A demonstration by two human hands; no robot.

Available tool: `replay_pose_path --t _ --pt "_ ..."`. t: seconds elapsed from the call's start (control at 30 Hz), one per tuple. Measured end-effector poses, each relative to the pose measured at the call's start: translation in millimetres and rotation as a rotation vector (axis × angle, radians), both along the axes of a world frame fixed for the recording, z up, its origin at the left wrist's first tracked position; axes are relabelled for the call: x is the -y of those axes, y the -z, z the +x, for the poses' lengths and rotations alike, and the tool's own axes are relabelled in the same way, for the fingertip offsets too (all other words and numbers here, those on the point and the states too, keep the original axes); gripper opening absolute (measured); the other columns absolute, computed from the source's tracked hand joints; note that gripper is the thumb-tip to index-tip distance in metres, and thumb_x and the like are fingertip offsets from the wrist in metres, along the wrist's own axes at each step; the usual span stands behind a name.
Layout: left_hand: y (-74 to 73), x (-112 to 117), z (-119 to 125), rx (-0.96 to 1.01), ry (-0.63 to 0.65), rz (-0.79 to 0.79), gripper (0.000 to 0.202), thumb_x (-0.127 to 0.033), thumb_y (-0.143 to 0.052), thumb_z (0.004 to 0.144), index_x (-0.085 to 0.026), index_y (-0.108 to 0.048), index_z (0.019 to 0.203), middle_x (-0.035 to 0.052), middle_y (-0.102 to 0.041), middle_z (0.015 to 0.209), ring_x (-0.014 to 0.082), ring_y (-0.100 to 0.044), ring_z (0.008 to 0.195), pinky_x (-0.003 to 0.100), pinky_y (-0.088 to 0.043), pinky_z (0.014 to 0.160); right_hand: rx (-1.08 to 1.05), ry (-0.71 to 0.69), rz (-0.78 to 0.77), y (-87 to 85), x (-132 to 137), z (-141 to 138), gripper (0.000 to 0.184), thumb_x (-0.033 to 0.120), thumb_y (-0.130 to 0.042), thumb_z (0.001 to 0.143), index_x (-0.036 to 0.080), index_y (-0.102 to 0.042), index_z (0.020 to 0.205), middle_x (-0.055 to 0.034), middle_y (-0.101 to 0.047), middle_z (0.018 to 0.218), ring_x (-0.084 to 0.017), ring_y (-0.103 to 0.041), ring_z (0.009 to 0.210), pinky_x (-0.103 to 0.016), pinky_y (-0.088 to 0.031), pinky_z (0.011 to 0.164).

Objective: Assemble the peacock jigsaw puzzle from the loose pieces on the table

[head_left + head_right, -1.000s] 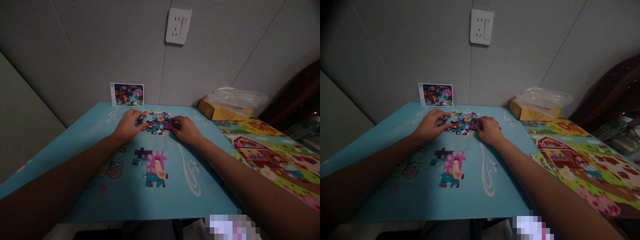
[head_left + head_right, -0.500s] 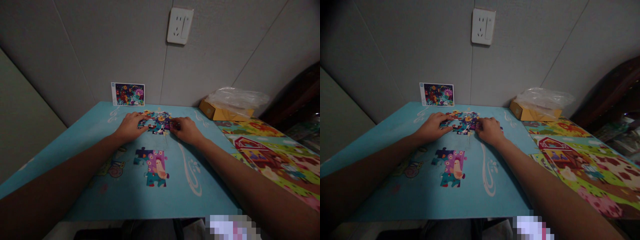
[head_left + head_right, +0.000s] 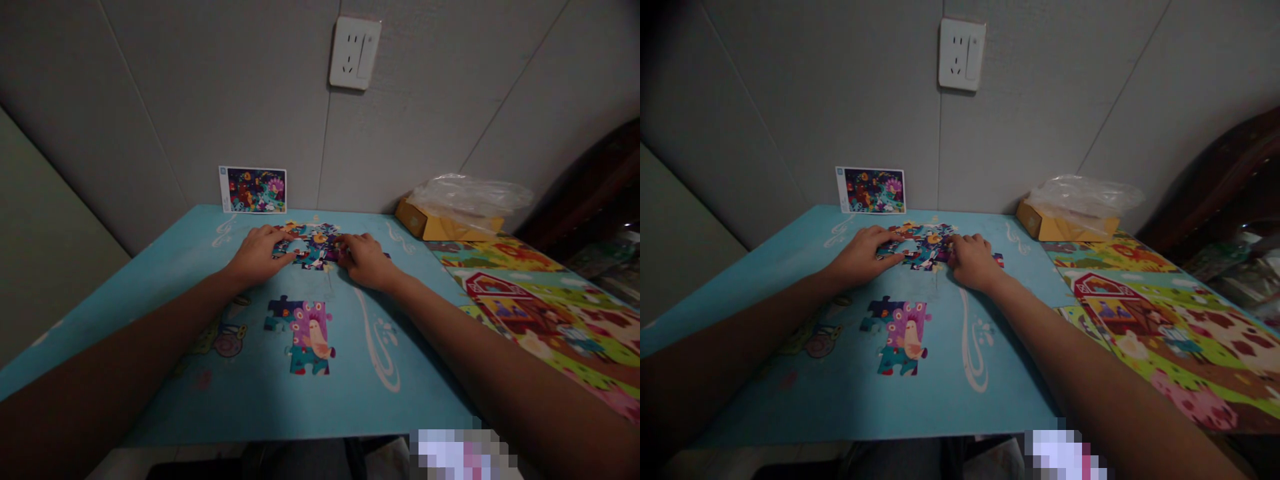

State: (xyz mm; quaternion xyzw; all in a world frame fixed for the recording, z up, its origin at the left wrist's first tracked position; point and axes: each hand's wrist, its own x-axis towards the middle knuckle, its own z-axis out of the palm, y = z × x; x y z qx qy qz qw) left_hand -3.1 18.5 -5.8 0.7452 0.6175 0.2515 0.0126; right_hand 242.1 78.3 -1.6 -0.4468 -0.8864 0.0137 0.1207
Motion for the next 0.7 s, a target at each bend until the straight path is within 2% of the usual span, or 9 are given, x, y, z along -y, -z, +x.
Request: replay_pose_path --t 0.17,0.3,0.4,0.5,0.57,0.63,0.7 --pt "-1.6 1.0 -0.2 -0.007 0.027 0.006 0.042 -0.041 -0.062 0.087 -0.018 -0.068 0.121 0.0125 -0.061 0.114 0.0287 -0.055 0.112 0.045 -0.04 0.103 -0.191 0.087 -0.032 -3.3 -1.4 1.0 0.052 0.012 -0.062 0.076 0.017 -0.059 0.128 -0.0115 -0.068 0.108 -0.029 -0.056 0.099 -0.037 -0.041 0.084" --pt "0.0 -0.4 -1.1 -0.009 0.013 0.008 0.043 -0.042 -0.062 0.086 -0.017 -0.068 0.121 0.0123 -0.062 0.116 0.0295 -0.055 0.113 0.046 -0.041 0.103 -0.419 0.195 -0.094 -4.5 -8.7 4.4 0.029 0.017 -0.06 0.082 0.016 -0.07 0.109 -0.0072 -0.07 0.091 -0.021 -0.059 0.081 -0.033 -0.041 0.074" --pt "0.1 -0.6 -0.7 0.001 0.006 0.018 0.044 -0.043 -0.063 0.085 -0.017 -0.069 0.12 0.0124 -0.062 0.114 0.0304 -0.055 0.112 0.048 -0.041 0.102 -0.733 0.204 -0.162 -3.5 -11.7 5.1 0.02 0.026 -0.059 0.084 0.015 -0.073 0.092 -0.0055 -0.069 0.079 -0.018 -0.058 0.07 -0.031 -0.042 0.067" --pt "-4.0 2.5 2.4 0.046 0.054 0.091 0.044 -0.046 -0.066 0.084 -0.018 -0.07 0.118 0.012 -0.063 0.113 0.0302 -0.056 0.112 0.047 -0.041 0.102 -1.08 0.118 -0.361 -4.1 -3.4 -0.8 0.022 0.034 -0.065 0.078 0.015 -0.071 0.085 -0.002 -0.064 0.068 -0.013 -0.054 0.058 -0.027 -0.042 0.058" --pt "-7.9 6.8 6.6 0.093 0.155 0.163 0.047 -0.048 -0.068 0.082 -0.017 -0.069 0.118 0.0111 -0.064 0.115 0.0288 -0.056 0.113 0.045 -0.042 0.102 -1.24 0.036 -0.519 -5.0 8.4 -8.3 0.027 0.038 -0.075 0.068 0.015 -0.068 0.081 -0.0006 -0.063 0.064 -0.012 -0.053 0.055 -0.026 -0.044 0.056" --pt "-10.7 11.9 11.8 0.143 0.264 0.219 0.048 -0.047 -0.068 0.082 -0.015 -0.067 0.119 0.0104 -0.067 0.114 0.0266 -0.059 0.112 0.041 -0.044 0.1 -1.315 -0.034 -0.703 -5.5 21.9 -16.3 0.033 0.038 -0.082 0.06 0.014 -0.066 0.077 -0.0016 -0.065 0.064 -0.012 -0.058 0.057 -0.026 -0.049 0.06" --pt "-11.2 16.5 16.9 0.193 0.328 0.228 0.042 -0.042 -0.064 0.087 -0.013 -0.066 0.117 0.0097 -0.07 0.109 0.0237 -0.063 0.104 0.037 -0.048 0.095 -1.3 -0.083 -0.877 -5.4 33.5 -22.5 0.037 0.039 -0.085 0.058 0.014 -0.064 0.074 -0.0041 -0.068 0.066 -0.013 -0.062 0.058 -0.027 -0.052 0.062"
